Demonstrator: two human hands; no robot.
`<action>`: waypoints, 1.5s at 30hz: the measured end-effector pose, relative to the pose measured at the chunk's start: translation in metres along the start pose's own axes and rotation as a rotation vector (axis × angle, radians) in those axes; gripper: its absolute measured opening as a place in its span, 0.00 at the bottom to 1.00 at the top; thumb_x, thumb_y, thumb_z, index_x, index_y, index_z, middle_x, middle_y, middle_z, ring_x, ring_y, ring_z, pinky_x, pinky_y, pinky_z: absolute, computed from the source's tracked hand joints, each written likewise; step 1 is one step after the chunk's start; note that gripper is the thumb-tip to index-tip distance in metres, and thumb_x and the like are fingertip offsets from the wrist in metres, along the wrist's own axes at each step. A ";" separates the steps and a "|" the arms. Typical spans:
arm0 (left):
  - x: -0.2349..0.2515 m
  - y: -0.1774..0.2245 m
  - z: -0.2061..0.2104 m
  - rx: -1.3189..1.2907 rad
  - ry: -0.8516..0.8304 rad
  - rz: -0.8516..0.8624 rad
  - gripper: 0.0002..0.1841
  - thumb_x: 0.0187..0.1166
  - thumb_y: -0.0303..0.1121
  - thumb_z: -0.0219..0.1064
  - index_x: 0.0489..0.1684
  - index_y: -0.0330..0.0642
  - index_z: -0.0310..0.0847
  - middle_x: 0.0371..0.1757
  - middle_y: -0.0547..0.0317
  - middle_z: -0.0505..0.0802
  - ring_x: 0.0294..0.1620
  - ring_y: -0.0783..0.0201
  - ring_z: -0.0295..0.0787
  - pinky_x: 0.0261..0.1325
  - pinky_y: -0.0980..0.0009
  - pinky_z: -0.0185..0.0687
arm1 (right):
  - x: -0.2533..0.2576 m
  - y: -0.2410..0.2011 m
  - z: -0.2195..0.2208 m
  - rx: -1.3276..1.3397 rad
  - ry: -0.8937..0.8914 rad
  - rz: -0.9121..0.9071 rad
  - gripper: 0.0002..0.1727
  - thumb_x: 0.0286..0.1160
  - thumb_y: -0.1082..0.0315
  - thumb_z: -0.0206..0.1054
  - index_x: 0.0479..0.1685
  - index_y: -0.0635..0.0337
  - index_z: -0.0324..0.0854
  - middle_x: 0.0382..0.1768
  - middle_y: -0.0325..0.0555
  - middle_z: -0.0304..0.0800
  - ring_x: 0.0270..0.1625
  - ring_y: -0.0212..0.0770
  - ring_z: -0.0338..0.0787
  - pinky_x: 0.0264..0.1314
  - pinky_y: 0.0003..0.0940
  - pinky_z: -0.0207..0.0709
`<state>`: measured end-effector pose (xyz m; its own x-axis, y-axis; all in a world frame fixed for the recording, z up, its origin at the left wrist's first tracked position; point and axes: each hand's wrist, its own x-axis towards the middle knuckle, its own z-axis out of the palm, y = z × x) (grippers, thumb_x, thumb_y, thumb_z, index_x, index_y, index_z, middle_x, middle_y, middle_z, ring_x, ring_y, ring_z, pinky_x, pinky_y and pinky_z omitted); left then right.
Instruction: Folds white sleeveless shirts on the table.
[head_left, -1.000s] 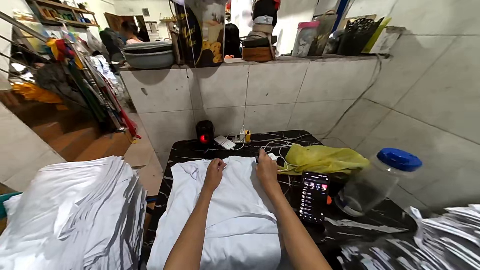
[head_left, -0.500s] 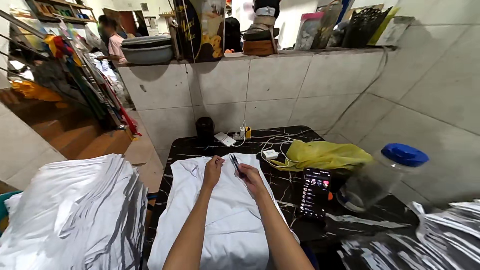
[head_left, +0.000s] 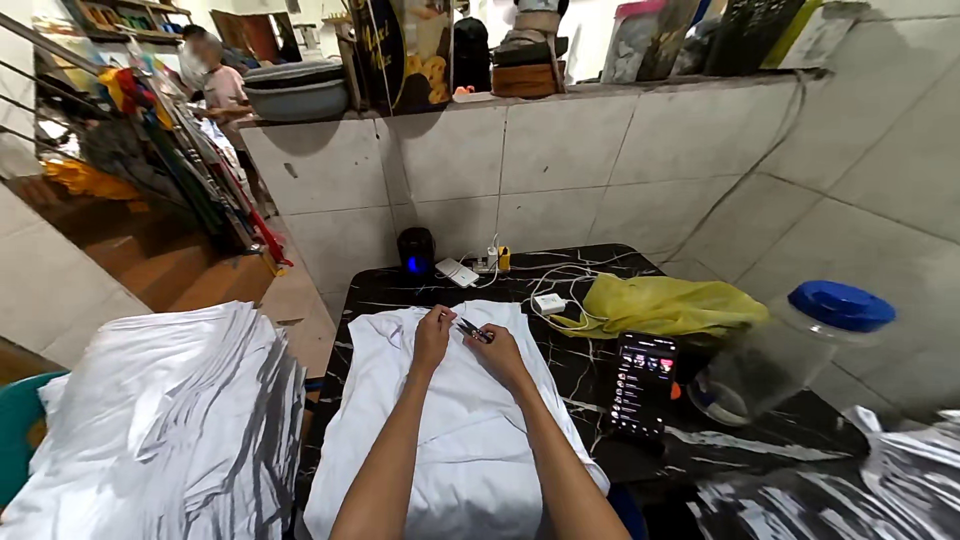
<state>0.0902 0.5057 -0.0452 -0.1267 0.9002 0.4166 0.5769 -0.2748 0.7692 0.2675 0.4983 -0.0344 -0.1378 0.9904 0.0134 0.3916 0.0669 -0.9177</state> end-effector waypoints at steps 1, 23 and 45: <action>0.000 0.002 0.000 0.012 -0.006 0.003 0.11 0.90 0.38 0.60 0.54 0.43 0.84 0.36 0.50 0.90 0.33 0.54 0.86 0.39 0.52 0.85 | 0.000 0.000 0.001 -0.039 0.002 -0.004 0.21 0.71 0.49 0.78 0.42 0.59 0.86 0.30 0.54 0.86 0.33 0.53 0.86 0.35 0.58 0.79; 0.007 0.008 -0.014 0.083 0.110 0.133 0.10 0.89 0.36 0.60 0.53 0.43 0.87 0.42 0.54 0.91 0.33 0.60 0.87 0.41 0.59 0.87 | -0.011 -0.014 -0.044 -0.350 0.371 0.164 0.29 0.89 0.47 0.55 0.68 0.66 0.80 0.50 0.68 0.91 0.57 0.70 0.89 0.59 0.73 0.78; -0.063 -0.037 -0.124 0.599 -0.241 -0.214 0.27 0.91 0.45 0.53 0.89 0.52 0.65 0.91 0.42 0.65 0.91 0.40 0.57 0.85 0.34 0.55 | -0.129 -0.038 0.042 -0.595 -0.499 -0.664 0.19 0.77 0.54 0.66 0.59 0.54 0.85 0.59 0.53 0.86 0.67 0.58 0.81 0.71 0.64 0.66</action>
<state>-0.0228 0.4172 -0.0398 -0.1439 0.9832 0.1122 0.9154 0.0893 0.3924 0.2326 0.3629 -0.0179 -0.8019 0.5767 0.1563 0.4673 0.7683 -0.4374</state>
